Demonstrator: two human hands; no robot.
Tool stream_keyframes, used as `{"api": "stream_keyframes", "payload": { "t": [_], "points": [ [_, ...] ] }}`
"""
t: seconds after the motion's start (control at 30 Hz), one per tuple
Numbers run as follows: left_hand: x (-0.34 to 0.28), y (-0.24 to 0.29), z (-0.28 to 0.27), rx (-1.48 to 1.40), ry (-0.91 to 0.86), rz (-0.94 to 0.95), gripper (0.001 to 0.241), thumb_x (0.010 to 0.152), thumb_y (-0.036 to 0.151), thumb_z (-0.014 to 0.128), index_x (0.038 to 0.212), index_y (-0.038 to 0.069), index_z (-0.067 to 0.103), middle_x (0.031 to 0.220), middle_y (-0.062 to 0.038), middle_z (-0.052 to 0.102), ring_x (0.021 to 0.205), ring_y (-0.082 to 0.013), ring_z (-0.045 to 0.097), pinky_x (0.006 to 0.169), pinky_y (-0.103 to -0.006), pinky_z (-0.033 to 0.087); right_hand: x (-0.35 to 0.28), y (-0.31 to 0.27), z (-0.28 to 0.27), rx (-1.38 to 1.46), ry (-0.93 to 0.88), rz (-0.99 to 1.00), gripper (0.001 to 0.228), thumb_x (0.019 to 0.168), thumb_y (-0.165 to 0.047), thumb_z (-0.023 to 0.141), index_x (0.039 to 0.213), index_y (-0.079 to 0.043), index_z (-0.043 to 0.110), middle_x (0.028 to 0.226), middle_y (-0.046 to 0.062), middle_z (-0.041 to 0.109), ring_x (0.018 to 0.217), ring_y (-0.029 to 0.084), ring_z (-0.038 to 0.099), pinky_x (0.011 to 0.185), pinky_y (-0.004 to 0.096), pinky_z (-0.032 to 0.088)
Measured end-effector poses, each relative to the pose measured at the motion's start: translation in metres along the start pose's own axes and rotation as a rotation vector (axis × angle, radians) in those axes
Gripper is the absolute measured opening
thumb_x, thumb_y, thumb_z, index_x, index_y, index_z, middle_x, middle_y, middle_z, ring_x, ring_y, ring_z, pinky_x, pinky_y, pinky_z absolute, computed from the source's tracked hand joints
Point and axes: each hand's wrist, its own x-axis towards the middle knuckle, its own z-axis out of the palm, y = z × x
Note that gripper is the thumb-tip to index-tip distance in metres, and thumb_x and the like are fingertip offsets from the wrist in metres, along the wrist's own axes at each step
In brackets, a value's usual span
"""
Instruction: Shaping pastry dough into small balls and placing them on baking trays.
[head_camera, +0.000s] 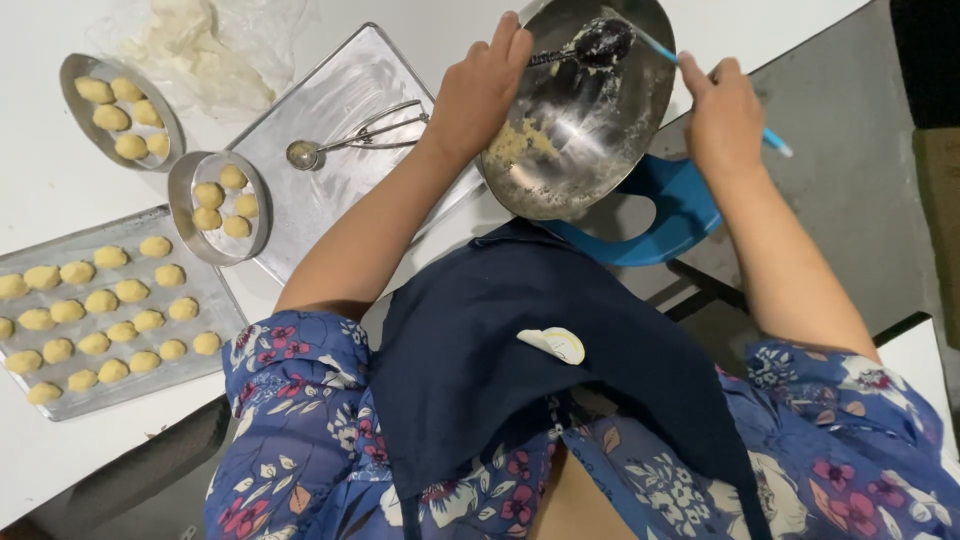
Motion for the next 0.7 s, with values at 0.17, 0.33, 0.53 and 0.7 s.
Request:
{"api": "stream_keyframes", "payload": {
  "t": [0.17,0.33,0.53,0.7],
  "points": [
    [0.004,0.006,-0.009,-0.109,-0.013,-0.050,0.033,0.091,0.008,0.064,0.116,0.011,0.045,0.141,-0.011,0.048,0.073,-0.0222,0.063,0.053,-0.0369,0.056,-0.048,-0.011,0.019,0.051,-0.393,0.109,0.050,0.098,-0.003,0.053,0.145,-0.015,0.064,0.099,0.016,0.055,0.069,0.028,0.059,0.060,0.041,0.055],
    [0.009,0.012,-0.012,-0.044,-0.001,-0.046,0.035,0.090,0.010,0.065,0.120,0.013,0.046,0.141,-0.006,0.046,0.073,-0.0211,0.062,0.053,-0.0352,0.057,-0.068,-0.019,0.023,0.372,-0.586,0.099,0.047,0.091,0.000,0.056,0.134,-0.016,0.068,0.091,0.018,0.058,0.072,0.036,0.060,0.062,0.046,0.052],
    [0.020,0.017,-0.022,-0.066,0.051,-0.012,0.030,0.088,0.010,0.065,0.110,0.014,0.045,0.128,-0.004,0.052,0.070,-0.0183,0.060,0.049,-0.0332,0.054,-0.021,0.009,0.015,0.180,-0.002,0.051,0.059,0.089,0.012,0.059,0.144,-0.007,0.069,0.097,0.016,0.052,0.080,0.031,0.054,0.074,0.041,0.050],
    [0.022,0.015,-0.020,-0.074,0.063,-0.019,0.033,0.090,0.011,0.065,0.117,0.013,0.046,0.132,-0.005,0.053,0.072,-0.0201,0.062,0.053,-0.0357,0.055,-0.038,0.001,0.042,0.152,-0.561,0.041,0.058,0.090,0.010,0.054,0.142,-0.012,0.064,0.098,0.019,0.054,0.073,0.033,0.062,0.070,0.047,0.061]
  ]
}}
